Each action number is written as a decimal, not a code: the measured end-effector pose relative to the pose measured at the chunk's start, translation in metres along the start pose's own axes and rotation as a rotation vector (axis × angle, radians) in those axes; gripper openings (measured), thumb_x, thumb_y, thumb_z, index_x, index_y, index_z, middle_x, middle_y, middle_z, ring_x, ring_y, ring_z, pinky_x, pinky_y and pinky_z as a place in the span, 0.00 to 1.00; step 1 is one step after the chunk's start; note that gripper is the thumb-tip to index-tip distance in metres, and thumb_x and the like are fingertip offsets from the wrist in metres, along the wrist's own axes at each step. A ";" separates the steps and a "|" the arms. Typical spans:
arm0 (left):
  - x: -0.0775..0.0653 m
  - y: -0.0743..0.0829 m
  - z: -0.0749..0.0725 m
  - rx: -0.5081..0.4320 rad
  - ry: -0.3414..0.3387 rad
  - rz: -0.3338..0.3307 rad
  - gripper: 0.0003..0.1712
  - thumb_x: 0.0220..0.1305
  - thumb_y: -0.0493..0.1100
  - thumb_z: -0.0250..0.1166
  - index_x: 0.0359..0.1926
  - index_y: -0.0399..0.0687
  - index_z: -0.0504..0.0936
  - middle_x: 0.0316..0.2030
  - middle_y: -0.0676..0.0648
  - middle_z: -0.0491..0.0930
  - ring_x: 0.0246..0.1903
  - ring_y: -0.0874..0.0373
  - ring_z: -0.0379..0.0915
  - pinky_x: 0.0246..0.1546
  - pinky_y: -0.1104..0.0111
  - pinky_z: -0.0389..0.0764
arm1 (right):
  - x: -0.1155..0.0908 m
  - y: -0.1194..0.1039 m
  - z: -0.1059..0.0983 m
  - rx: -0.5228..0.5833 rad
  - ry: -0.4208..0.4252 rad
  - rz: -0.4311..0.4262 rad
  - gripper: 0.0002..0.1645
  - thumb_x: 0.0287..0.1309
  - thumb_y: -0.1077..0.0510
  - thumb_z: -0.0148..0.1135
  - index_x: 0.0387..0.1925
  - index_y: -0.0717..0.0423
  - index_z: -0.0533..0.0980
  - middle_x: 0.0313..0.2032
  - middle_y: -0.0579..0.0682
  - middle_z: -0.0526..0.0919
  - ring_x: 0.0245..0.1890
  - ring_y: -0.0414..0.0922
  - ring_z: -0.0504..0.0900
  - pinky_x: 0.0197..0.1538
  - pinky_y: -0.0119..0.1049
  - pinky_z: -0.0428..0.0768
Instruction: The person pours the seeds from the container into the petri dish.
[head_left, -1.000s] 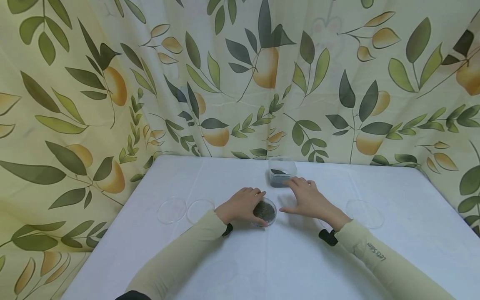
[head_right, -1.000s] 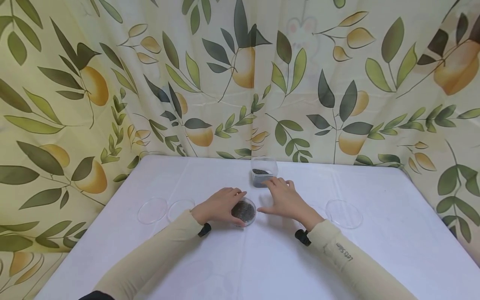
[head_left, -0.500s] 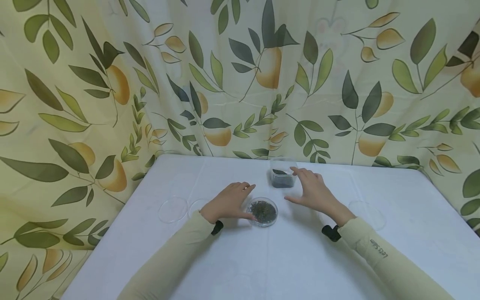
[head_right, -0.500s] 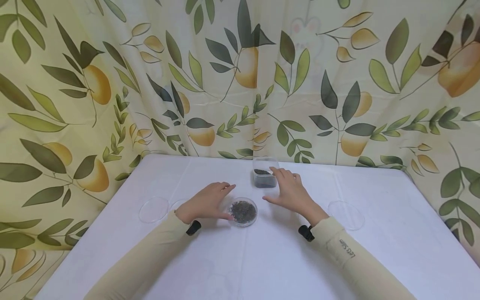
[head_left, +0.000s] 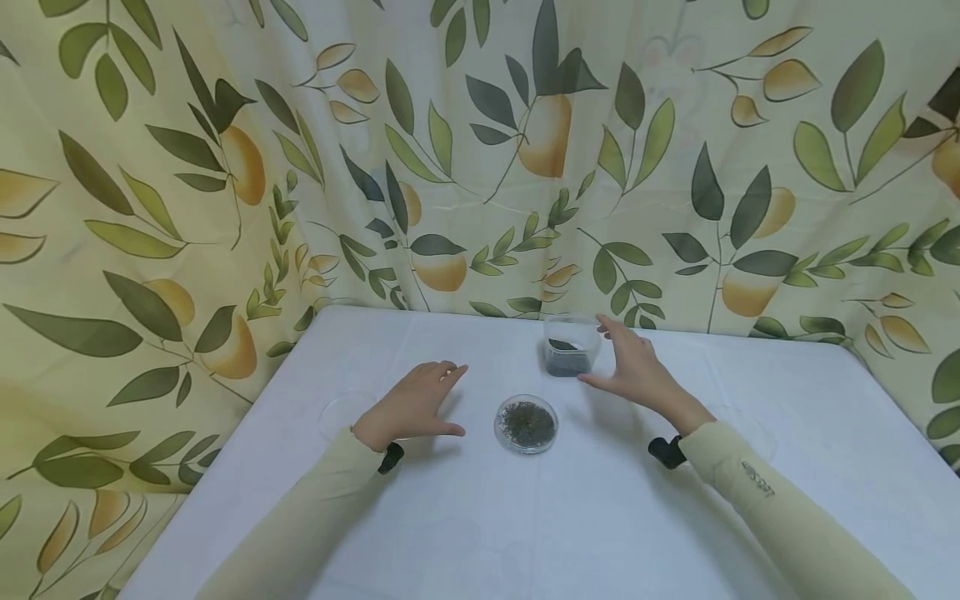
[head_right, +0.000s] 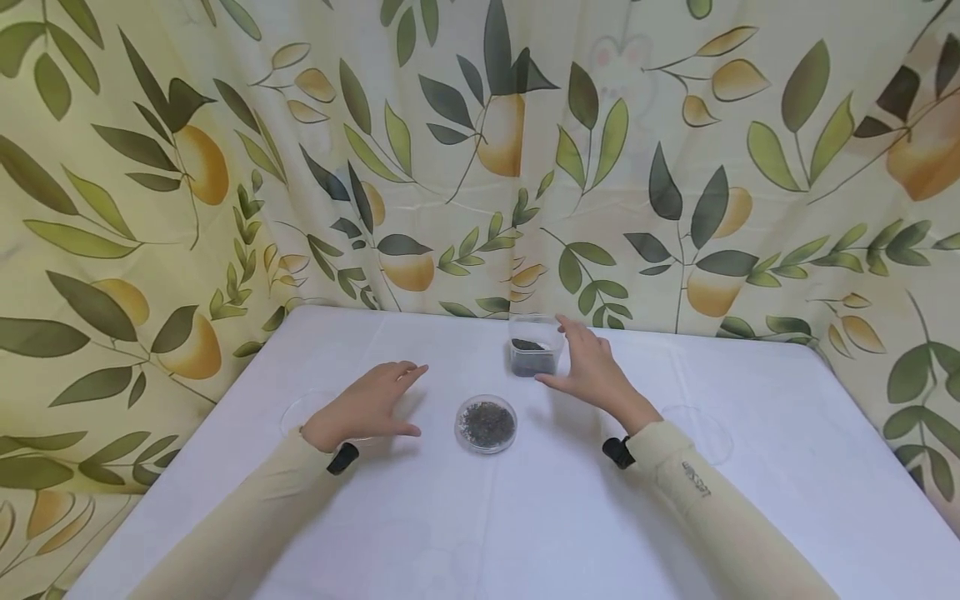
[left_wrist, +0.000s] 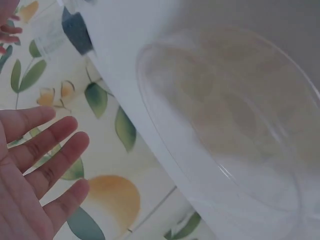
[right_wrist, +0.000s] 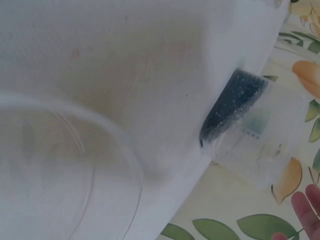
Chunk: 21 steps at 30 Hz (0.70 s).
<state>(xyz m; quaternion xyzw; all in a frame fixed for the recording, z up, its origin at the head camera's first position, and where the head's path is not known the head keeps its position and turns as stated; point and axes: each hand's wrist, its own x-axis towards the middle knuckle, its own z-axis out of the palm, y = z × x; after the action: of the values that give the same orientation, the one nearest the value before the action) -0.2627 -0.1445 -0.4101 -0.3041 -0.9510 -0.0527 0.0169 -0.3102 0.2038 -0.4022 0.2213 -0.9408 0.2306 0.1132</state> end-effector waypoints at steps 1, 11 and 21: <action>-0.003 -0.003 0.000 0.000 0.000 -0.009 0.54 0.47 0.65 0.69 0.68 0.41 0.60 0.61 0.40 0.68 0.61 0.46 0.64 0.66 0.56 0.62 | 0.001 0.001 0.000 0.011 -0.005 0.002 0.59 0.42 0.48 0.74 0.68 0.66 0.51 0.57 0.66 0.70 0.56 0.61 0.72 0.57 0.64 0.62; -0.034 -0.039 0.001 -0.003 0.041 -0.070 0.54 0.44 0.64 0.71 0.66 0.41 0.64 0.60 0.40 0.69 0.61 0.45 0.64 0.64 0.54 0.64 | 0.015 0.012 0.002 0.055 -0.024 0.018 0.60 0.43 0.51 0.74 0.68 0.68 0.49 0.61 0.69 0.63 0.60 0.64 0.66 0.60 0.67 0.61; -0.056 -0.068 0.011 0.016 0.042 -0.136 0.54 0.40 0.66 0.72 0.64 0.41 0.67 0.59 0.39 0.70 0.60 0.44 0.64 0.64 0.52 0.64 | 0.026 0.025 0.008 0.109 -0.047 0.024 0.64 0.41 0.52 0.75 0.69 0.70 0.46 0.64 0.71 0.58 0.62 0.66 0.62 0.62 0.63 0.62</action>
<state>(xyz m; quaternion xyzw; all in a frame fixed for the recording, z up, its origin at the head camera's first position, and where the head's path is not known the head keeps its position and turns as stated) -0.2562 -0.2304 -0.4306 -0.2375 -0.9693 -0.0524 0.0357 -0.3453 0.2106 -0.4102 0.2214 -0.9317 0.2776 0.0762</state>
